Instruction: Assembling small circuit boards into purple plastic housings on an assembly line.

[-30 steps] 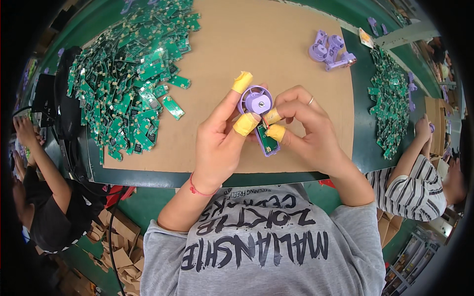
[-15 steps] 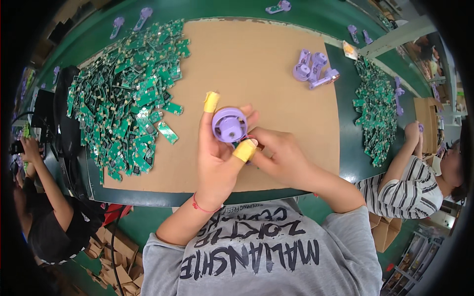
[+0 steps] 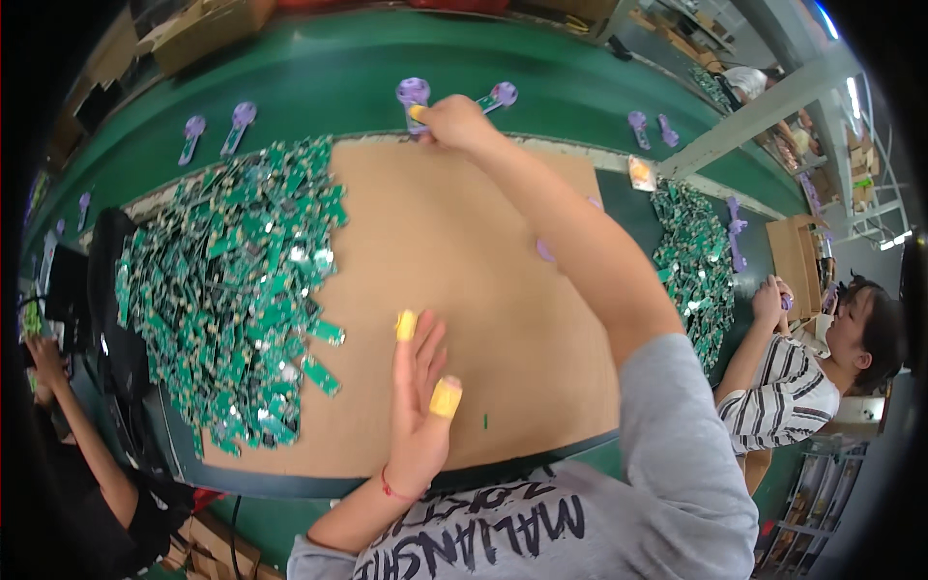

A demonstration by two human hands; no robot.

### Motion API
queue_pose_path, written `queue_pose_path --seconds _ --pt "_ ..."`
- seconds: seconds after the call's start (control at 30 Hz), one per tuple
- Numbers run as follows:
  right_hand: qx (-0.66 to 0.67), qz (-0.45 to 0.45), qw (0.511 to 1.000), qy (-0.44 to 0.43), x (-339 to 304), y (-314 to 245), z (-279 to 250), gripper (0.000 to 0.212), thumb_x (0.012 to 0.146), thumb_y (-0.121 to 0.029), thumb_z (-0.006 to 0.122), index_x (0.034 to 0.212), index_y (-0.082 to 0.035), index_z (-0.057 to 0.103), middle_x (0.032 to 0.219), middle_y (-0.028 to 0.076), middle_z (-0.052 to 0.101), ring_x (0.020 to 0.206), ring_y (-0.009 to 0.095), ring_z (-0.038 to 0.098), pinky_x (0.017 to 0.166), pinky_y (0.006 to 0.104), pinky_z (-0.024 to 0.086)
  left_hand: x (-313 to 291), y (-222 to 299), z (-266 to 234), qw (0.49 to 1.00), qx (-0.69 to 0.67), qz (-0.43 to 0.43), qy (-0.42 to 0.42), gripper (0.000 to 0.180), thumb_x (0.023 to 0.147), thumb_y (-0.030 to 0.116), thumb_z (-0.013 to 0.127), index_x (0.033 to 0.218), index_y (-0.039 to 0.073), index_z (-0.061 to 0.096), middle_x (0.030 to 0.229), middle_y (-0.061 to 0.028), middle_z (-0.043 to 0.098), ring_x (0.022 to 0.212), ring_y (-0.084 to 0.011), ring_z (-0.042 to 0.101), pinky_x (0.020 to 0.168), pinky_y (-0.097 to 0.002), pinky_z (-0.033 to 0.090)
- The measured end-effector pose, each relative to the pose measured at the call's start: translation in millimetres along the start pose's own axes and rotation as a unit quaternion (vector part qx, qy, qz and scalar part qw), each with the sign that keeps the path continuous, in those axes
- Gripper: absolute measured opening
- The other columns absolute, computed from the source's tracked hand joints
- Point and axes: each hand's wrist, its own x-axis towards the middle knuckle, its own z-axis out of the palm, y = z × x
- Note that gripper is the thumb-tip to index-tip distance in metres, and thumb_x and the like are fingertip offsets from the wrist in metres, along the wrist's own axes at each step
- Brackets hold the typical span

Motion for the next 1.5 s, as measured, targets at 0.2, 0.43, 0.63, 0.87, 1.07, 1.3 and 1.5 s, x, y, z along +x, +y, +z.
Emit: queue_pose_path --seconds 0.2,0.43,0.63,0.87,1.07,1.3,1.5 --pt "-0.159 -0.099 0.963 0.194 46.2 1.5 2.2 0.038 0.082 -0.035 0.050 0.086 0.002 0.058 0.075 0.017 0.064 0.074 0.028 0.063 0.065 0.0384 0.050 3.6 -1.6 -4.8 0.999 -0.004 -0.020 0.037 0.050 0.092 0.015 0.036 0.138 0.012 0.015 0.140 -0.0161 0.022 0.127 -0.0315 0.027 0.101 -0.0414 0.026" --pt "-0.412 -0.019 0.832 0.371 68.8 196.7 -191.1 0.020 0.075 -0.014 0.049 0.088 -0.001 0.058 0.094 0.019 0.059 0.085 0.034 0.058 0.076 0.0412 0.047 6.7 -5.3 -5.3 0.998 -0.046 -0.031 0.034 0.047 0.093 0.018 0.036 0.136 0.012 0.020 0.137 -0.0163 0.027 0.121 -0.0296 0.036 0.096 -0.0391 0.032" --pt "-0.428 0.195 0.813 0.343 58.7 328.2 -289.0 0.051 0.076 -0.023 0.052 0.122 -0.003 0.043 0.130 0.020 0.037 0.119 0.031 0.038 0.096 0.0392 0.033 13.1 -0.2 -9.9 0.995 -0.022 -0.102 0.014 0.049 0.091 0.015 0.039 0.135 0.008 0.019 0.130 -0.0166 0.035 0.110 -0.0262 0.046 0.092 -0.0382 0.036" --pt "-0.364 0.195 0.832 0.370 67.1 327.1 -251.4 0.026 0.077 -0.016 0.050 0.097 0.000 0.052 0.097 0.023 0.058 0.093 0.038 0.056 0.079 0.0450 0.044 6.5 -13.5 -10.1 0.995 -0.029 -0.089 0.031 0.047 0.089 0.003 0.042 0.132 0.006 0.026 0.117 -0.0173 0.048 0.104 -0.0225 0.050 0.090 -0.0344 0.039" --pt "-0.207 -0.086 0.935 0.273 38.4 239.7 -239.3 0.037 0.083 -0.015 0.053 0.117 -0.003 0.049 0.089 0.012 0.061 0.081 0.024 0.058 0.073 0.0334 0.045 11.6 -5.9 -0.7 0.999 0.023 -0.028 -0.021 0.035 0.085 0.004 0.050 0.120 0.003 0.044 0.110 -0.0108 0.054 0.097 -0.0187 0.055 0.081 -0.0298 0.044" --pt "-0.093 -0.293 0.947 -0.096 -179.3 46.4 -62.8 0.028 0.071 0.007 0.047 0.097 -0.003 0.053 0.084 0.007 0.051 0.087 0.018 0.051 0.076 0.0298 0.041 1.5 44.0 -43.7 0.808 0.581 0.098 -0.034 0.038 0.077 0.006 0.056 0.114 0.000 0.049 0.108 -0.0149 0.052 0.107 -0.0314 0.046 0.089 -0.0368 0.039" --pt "-0.122 -0.427 0.892 -0.079 -267.8 53.7 11.4 0.024 0.064 -0.001 0.064 0.086 -0.005 0.053 0.086 0.009 0.052 0.089 0.027 0.052 0.085 0.0415 0.039 27.5 35.9 -110.4 0.588 0.799 0.109 0.063 0.055 0.080 0.020 0.056 0.125 -0.003 0.034 0.140 -0.0188 0.019 0.130 -0.0336 0.019 0.104 -0.0477 0.019"
